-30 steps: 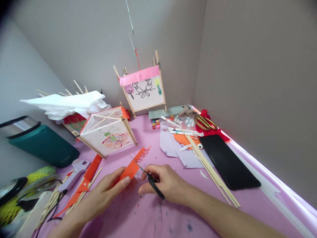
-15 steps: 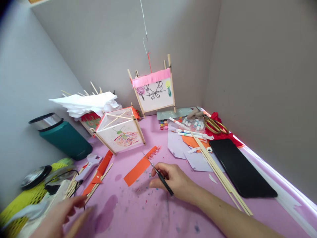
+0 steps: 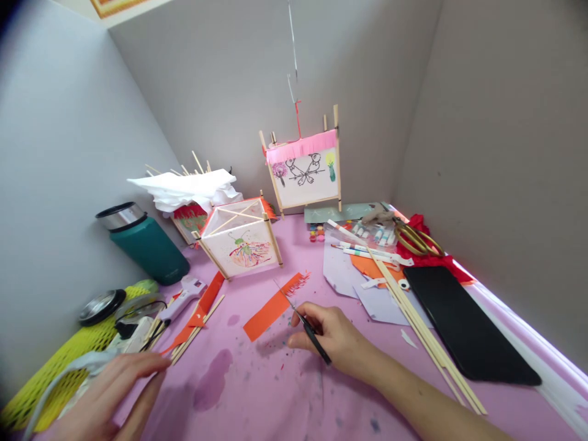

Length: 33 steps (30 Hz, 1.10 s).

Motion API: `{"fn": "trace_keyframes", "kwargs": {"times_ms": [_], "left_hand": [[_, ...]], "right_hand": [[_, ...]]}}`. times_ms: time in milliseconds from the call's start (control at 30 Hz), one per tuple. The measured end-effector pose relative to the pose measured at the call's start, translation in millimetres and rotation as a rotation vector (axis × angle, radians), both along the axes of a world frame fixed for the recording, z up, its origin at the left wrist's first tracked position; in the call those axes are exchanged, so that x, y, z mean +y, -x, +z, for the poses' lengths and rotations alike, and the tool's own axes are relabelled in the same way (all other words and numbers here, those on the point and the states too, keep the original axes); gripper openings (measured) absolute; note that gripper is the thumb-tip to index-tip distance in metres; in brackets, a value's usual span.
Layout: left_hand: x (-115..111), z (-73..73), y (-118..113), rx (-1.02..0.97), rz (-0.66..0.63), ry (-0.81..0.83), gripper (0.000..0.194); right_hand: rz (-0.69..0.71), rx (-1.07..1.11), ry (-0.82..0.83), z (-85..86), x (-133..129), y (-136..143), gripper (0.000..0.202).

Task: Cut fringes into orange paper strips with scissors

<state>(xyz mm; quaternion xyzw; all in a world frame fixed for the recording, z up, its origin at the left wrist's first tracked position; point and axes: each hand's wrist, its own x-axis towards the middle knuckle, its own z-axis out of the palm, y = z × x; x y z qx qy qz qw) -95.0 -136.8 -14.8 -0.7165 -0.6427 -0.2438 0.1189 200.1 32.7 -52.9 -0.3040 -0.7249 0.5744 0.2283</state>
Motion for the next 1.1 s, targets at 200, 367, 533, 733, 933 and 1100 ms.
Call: {"fn": "trace_keyframes", "kwargs": {"times_ms": [200,367,533,733,933,1100], "left_hand": [[84,30.1,-73,-0.487,-0.013,0.321,0.033],[138,16.4,-91,-0.900,-0.363,0.744,0.024],[143,2.0,-102,-1.179,-0.436,0.894,0.026],[142,-11.3,-100,-1.256,-0.387,0.903,0.031],[141,-15.3,-96,-1.316,-0.393,0.928,0.028],[140,-14.8,-95,-1.330,-0.363,0.912,0.029]], "right_hand": [[0.005,-0.061,-0.112,2.2,-1,0,0.034],[-0.076,-0.158,-0.284,3.7,-1,-1,0.034],[-0.094,-0.238,-0.407,5.9,-1,1,0.034],[-0.127,-0.319,-0.487,3.7,-4,3,0.039],[-0.123,-0.377,-0.550,6.2,-6,4,0.048],[-0.113,-0.371,-0.556,8.3,-6,5,0.039]]}}
